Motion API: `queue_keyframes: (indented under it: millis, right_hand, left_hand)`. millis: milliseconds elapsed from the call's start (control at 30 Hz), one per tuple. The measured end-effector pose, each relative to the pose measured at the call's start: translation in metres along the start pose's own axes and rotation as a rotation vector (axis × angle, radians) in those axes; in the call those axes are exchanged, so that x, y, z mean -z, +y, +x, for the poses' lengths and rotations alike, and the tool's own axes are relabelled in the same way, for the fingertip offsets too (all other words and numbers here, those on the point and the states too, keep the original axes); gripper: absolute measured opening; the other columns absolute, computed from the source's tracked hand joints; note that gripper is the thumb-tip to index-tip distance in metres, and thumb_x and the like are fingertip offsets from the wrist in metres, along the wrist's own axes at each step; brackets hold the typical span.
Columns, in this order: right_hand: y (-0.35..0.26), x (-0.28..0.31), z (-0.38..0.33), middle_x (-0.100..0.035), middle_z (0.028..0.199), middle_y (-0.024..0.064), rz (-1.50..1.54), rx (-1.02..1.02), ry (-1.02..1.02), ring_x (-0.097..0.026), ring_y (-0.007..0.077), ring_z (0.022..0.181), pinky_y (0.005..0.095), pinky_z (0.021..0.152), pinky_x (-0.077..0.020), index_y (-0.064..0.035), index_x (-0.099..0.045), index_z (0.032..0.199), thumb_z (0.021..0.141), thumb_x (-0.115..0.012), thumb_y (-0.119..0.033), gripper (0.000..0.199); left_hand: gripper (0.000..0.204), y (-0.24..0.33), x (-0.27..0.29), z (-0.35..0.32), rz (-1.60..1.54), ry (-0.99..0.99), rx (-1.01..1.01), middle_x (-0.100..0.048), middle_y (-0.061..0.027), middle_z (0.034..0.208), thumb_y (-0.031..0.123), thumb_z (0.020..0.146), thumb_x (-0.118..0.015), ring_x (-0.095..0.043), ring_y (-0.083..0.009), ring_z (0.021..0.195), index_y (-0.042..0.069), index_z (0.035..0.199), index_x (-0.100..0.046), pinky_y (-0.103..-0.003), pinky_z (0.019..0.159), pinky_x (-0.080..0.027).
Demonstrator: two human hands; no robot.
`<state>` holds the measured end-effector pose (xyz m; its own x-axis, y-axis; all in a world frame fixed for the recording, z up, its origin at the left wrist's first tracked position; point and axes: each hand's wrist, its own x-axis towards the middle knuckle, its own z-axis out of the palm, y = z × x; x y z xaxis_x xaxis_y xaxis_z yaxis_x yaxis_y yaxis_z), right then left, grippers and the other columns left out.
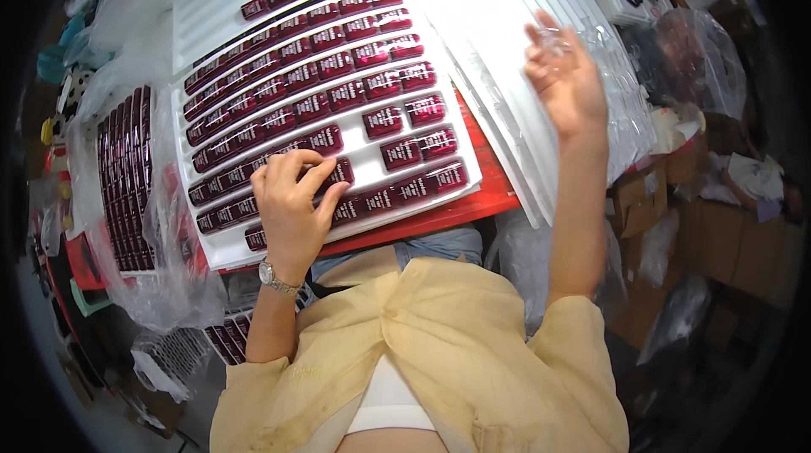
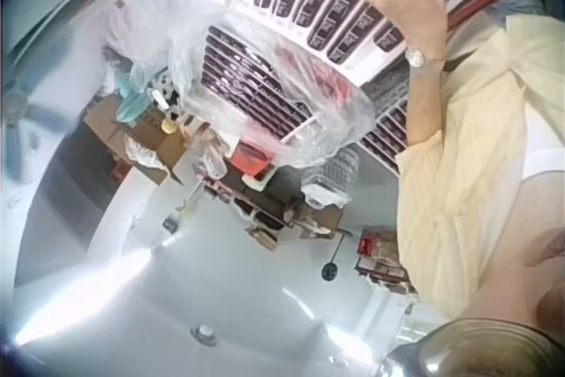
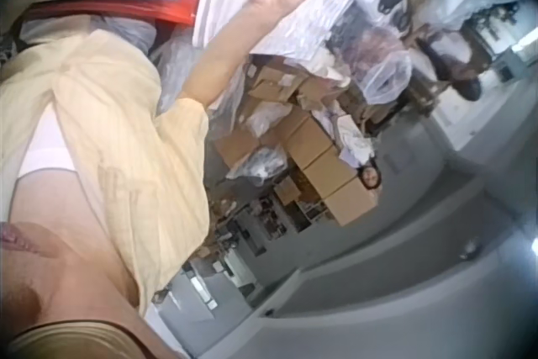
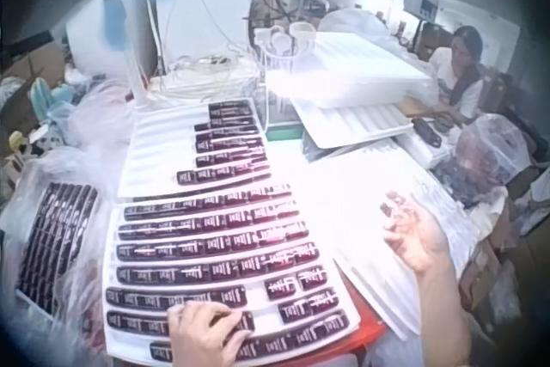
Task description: The person places small maroon cosmetic bottles into a white plastic tray with multiple slots. They pick up the bottles one by one from a pile and insert them into the tray, arranging them in neat rows. The person occasionally adjusts the bottles to ensure they fit securely within the designated slots.
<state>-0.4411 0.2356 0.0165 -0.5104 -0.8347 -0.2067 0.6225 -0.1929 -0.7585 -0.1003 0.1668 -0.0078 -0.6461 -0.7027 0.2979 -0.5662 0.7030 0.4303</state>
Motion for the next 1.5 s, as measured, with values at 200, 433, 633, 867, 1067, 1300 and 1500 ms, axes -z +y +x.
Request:
queue_keyframes:
  millis: [200,433,633,867,1067,1300,1500]
  right_hand:
    - [0.087,-0.079,-0.036,-0.066,0.087,0.0035,-0.219,-0.229,-0.33,-0.047,-0.0018,0.056,0.0119,0.046,-0.0356,-0.0018,-0.063,0.106,0.09,-0.062,-0.007,0.017]
    - [0.11,-0.085,-0.034,-0.066,0.084,0.006,-0.817,0.58,0.023,-0.057,0.007,0.072,0.0213,0.064,-0.0452,-0.0046,-0.062,0.09,0.085,-0.068,-0.004,0.008]
    - [0.132,-0.105,-0.065,-0.067,0.084,0.0076,-0.628,0.491,-0.208,-0.06,0.0097,0.074,0.0243,0.064,-0.0456,-0.0039,-0.06,0.081,0.079,-0.073,-0.005,0.014]
    - [0.115,-0.097,-0.082,-0.066,0.108,0.0161,-0.964,0.622,-0.607,-0.065,0.0286,0.086,0.0351,0.077,-0.0497,0.0019,-0.059,0.118,0.083,-0.07,-0.027,0.046]
    - [0.099,-0.084,-0.064,-0.064,0.114,0.0179,-1.166,0.498,-0.739,-0.065,0.0291,0.1,0.0346,0.083,-0.0519,0.0022,-0.061,0.118,0.082,-0.069,-0.012,0.04]
    - [0.1,-0.088,-0.053,-0.06,0.101,0.0116,-1.569,0.751,-0.281,-0.058,0.0285,0.089,0.0373,0.078,-0.0486,-0.002,-0.063,0.106,0.076,-0.075,-0.017,0.036]
    - [0.118,-0.084,-0.037,-0.062,0.091,0.0071,-1.5,0.812,-0.36,-0.057,0.0252,0.086,0.0369,0.077,-0.0473,-0.0024,-0.064,0.096,0.072,-0.076,-0.012,0.029]
  left_hand:
    - [0.029,0.001,-0.003,-0.002,-0.089,0.006,0.101,-0.059,-0.0024,0.092,0.016,0.068,-0.078,-0.053,-0.0216,0.09,0.007,0.092,-0.066,-0.036,0.083,-0.035]
    - [0.035,-0.004,0.0,-0.002,-0.251,-0.002,0.099,-0.059,-0.0064,0.097,0.009,0.069,-0.078,-0.056,-0.0217,0.091,0.005,0.101,-0.062,-0.034,0.078,-0.042]
    - [0.034,0.018,-0.003,0.001,-0.815,0.134,0.237,-0.061,-0.0097,0.097,0.002,0.07,-0.079,-0.064,-0.0168,0.084,0.0,0.099,-0.061,-0.028,0.073,-0.053]
    - [0.033,0.0,-0.005,-0.018,-0.852,0.209,0.349,-0.061,-0.0083,0.103,0.004,0.073,-0.078,-0.062,-0.0172,0.094,0.002,0.103,-0.062,-0.026,0.074,-0.055]
    - [0.033,-0.004,-0.004,-0.017,-0.792,0.116,0.278,-0.062,-0.0083,0.101,0.004,0.073,-0.077,-0.064,-0.0173,0.088,0.003,0.103,-0.062,-0.026,0.072,-0.055]
    - [0.031,-0.005,-0.005,-0.003,-0.287,0.07,-0.046,-0.064,-0.0056,0.093,0.013,0.066,-0.079,-0.056,-0.0255,0.086,0.007,0.094,-0.066,-0.037,0.075,-0.04]
    - [0.029,-0.006,-0.004,0.009,-0.177,0.086,0.038,-0.059,-0.0018,0.09,0.021,0.069,-0.078,-0.052,-0.0212,0.083,0.009,0.095,-0.07,-0.036,0.073,-0.037]
